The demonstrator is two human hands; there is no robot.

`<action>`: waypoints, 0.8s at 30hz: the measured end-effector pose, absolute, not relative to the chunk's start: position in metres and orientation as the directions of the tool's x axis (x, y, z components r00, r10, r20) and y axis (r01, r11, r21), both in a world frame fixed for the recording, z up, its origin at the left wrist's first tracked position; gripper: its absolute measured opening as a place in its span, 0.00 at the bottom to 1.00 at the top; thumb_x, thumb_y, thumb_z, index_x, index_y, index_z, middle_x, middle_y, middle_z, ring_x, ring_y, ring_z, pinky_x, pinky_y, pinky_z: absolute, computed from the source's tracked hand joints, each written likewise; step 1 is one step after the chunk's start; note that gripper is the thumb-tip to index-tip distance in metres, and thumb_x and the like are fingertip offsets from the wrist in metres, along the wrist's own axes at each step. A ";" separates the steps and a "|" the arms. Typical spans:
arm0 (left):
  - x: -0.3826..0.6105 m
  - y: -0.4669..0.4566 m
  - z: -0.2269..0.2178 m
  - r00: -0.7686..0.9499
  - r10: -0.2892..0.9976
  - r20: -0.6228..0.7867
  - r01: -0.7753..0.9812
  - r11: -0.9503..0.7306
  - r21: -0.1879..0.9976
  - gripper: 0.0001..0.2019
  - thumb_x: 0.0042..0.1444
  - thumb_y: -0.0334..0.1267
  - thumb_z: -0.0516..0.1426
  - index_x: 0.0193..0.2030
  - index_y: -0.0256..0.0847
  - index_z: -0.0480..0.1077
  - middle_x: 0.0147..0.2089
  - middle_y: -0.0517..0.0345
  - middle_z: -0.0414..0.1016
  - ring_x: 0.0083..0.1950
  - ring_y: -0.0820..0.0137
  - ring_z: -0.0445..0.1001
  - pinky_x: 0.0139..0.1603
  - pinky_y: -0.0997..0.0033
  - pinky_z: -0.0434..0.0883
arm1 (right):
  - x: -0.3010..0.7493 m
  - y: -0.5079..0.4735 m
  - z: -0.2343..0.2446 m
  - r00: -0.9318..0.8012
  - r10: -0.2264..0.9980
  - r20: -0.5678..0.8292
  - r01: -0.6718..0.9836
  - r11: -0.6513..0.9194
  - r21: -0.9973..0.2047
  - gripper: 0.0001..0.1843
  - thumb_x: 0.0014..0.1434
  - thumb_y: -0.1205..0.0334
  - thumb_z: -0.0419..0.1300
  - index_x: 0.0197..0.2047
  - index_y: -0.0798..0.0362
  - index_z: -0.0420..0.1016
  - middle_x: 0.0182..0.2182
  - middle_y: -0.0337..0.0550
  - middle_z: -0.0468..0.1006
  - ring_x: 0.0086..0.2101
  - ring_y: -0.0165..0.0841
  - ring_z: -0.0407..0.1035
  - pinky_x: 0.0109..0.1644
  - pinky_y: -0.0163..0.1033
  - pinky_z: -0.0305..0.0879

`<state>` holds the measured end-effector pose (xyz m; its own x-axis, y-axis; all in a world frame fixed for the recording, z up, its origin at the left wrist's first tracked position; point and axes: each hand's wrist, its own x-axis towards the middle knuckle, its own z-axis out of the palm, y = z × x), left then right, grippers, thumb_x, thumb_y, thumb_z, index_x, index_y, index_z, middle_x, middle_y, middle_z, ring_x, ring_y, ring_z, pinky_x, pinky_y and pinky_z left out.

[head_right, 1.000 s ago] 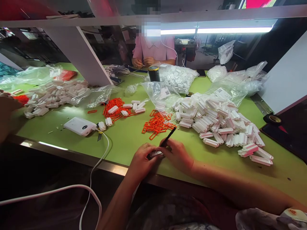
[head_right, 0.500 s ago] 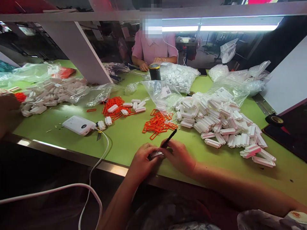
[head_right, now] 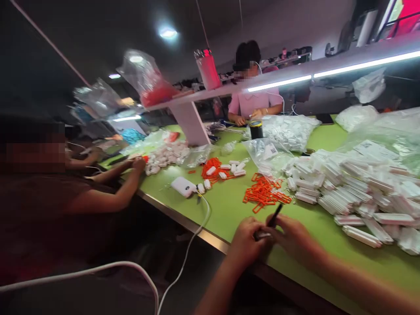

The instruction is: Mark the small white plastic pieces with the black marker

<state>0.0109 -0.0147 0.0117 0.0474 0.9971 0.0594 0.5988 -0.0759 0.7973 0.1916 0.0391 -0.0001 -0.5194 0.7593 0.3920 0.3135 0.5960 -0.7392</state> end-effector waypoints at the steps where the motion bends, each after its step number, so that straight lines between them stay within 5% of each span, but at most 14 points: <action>1: 0.011 -0.015 0.011 0.044 0.998 0.053 0.594 -0.068 0.801 0.08 0.55 0.37 0.66 0.43 0.45 0.82 0.43 0.54 0.79 0.48 0.60 0.75 0.53 0.60 0.71 | 0.194 0.042 0.000 -0.467 0.819 0.334 0.299 0.502 -0.812 0.18 0.66 0.41 0.63 0.36 0.46 0.81 0.32 0.46 0.85 0.32 0.43 0.80 0.38 0.45 0.80; 4: 0.012 -0.014 0.009 0.049 0.997 0.052 0.603 -0.071 0.795 0.12 0.55 0.42 0.68 0.46 0.46 0.83 0.45 0.51 0.80 0.50 0.58 0.76 0.56 0.59 0.72 | 0.202 0.051 0.002 -0.292 0.938 0.187 0.152 0.239 -0.959 0.27 0.55 0.28 0.65 0.35 0.44 0.81 0.32 0.53 0.86 0.33 0.47 0.83 0.36 0.47 0.80; 7: 0.011 -0.012 0.006 0.050 0.997 0.057 0.621 -0.076 0.780 0.14 0.55 0.45 0.69 0.47 0.45 0.84 0.46 0.50 0.80 0.50 0.57 0.76 0.56 0.58 0.73 | 0.207 0.055 0.009 -0.219 0.972 0.086 0.106 0.111 -0.988 0.25 0.48 0.29 0.70 0.34 0.41 0.83 0.33 0.57 0.86 0.35 0.44 0.83 0.37 0.45 0.76; 11: 0.009 -0.011 0.005 0.074 0.994 0.081 0.638 -0.110 0.762 0.19 0.53 0.50 0.70 0.49 0.45 0.84 0.45 0.48 0.80 0.49 0.57 0.76 0.56 0.58 0.73 | 0.203 0.053 0.016 -0.233 0.971 0.059 0.092 0.082 -0.992 0.27 0.46 0.27 0.69 0.30 0.43 0.82 0.25 0.54 0.81 0.27 0.37 0.79 0.31 0.45 0.71; 16: 0.008 -0.010 0.001 0.082 0.985 0.149 0.649 -0.167 0.742 0.25 0.52 0.54 0.70 0.53 0.44 0.83 0.47 0.47 0.80 0.50 0.55 0.77 0.56 0.57 0.74 | 0.196 0.050 0.021 -0.168 0.985 0.049 0.025 0.053 -0.998 0.37 0.34 0.23 0.72 0.32 0.48 0.81 0.24 0.52 0.81 0.26 0.42 0.77 0.31 0.48 0.76; 24: 0.006 -0.010 0.008 0.139 0.968 0.208 0.622 -0.249 0.742 0.24 0.52 0.47 0.72 0.55 0.41 0.80 0.49 0.47 0.80 0.52 0.56 0.77 0.59 0.56 0.74 | 0.195 0.047 0.027 -0.232 0.969 0.085 -0.026 0.082 -0.996 0.32 0.51 0.27 0.66 0.32 0.51 0.82 0.30 0.54 0.84 0.30 0.38 0.80 0.36 0.42 0.76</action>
<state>0.0055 -0.0100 0.0084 0.1394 0.9682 0.2079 0.6224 -0.2490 0.7421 0.1952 0.0473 0.0273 -0.2316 0.9691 0.0853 -0.0257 0.0815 -0.9963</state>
